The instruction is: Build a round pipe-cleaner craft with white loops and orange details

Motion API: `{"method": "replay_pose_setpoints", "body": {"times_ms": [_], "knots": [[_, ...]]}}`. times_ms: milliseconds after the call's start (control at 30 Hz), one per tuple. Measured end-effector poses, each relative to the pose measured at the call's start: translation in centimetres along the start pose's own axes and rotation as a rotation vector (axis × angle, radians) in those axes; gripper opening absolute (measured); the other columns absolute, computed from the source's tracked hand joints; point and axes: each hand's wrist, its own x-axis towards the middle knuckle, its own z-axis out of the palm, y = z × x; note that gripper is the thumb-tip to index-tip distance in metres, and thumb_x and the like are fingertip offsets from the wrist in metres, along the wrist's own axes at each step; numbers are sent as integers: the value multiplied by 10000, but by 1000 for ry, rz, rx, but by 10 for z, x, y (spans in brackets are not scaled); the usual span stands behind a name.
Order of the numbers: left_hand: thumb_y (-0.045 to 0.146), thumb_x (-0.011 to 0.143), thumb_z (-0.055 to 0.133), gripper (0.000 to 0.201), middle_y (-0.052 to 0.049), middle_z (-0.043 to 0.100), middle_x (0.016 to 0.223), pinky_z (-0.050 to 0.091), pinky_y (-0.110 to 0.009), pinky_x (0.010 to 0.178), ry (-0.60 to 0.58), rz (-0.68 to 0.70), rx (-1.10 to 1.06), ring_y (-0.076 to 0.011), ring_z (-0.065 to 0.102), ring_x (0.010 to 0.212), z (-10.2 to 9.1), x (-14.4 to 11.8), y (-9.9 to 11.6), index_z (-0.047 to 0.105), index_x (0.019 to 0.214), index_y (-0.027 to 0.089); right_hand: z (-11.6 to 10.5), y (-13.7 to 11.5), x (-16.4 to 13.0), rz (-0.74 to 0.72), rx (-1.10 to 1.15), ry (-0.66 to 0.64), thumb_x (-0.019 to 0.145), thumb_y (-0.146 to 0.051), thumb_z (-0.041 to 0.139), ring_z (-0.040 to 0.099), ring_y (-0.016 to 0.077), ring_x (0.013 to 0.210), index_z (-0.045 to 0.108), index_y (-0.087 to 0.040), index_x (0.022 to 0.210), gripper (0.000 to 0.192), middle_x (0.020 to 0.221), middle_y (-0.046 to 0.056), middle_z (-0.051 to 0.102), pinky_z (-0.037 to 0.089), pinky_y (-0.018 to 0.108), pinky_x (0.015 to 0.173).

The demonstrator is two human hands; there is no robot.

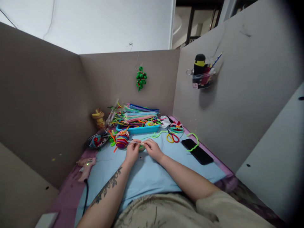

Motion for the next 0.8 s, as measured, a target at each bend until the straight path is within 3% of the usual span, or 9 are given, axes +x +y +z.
{"method": "replay_pose_setpoints", "body": {"times_ms": [167,367,667,800], "knots": [[340,711,604,298,-61,640,844,467,-282,698,-12,-95,-117,-172,595,770,2,2,-3,592,936,146,0,5,1,36,-34,21,863,-191,427,525,156,756,620,-193,801,203,745,26,566,413,260,673],[357,702,605,224,-26,626,695,463,-253,634,43,-113,-88,-148,576,662,0,3,-2,617,764,142,-2,3,2,50,-31,124,848,-178,424,517,165,766,593,-189,783,182,753,32,556,408,264,678],[357,692,625,305,-21,625,697,464,-243,613,-20,-129,-185,-139,582,646,4,0,1,603,899,134,-2,0,3,109,-48,185,822,-188,460,506,165,738,567,-186,764,122,753,28,537,407,272,677],[353,684,631,270,-40,646,733,467,-253,630,-21,-129,-156,-150,592,671,4,-1,1,633,832,127,-2,2,2,127,-69,194,805,-169,484,504,164,737,563,-186,754,96,755,25,533,402,272,672]]}}
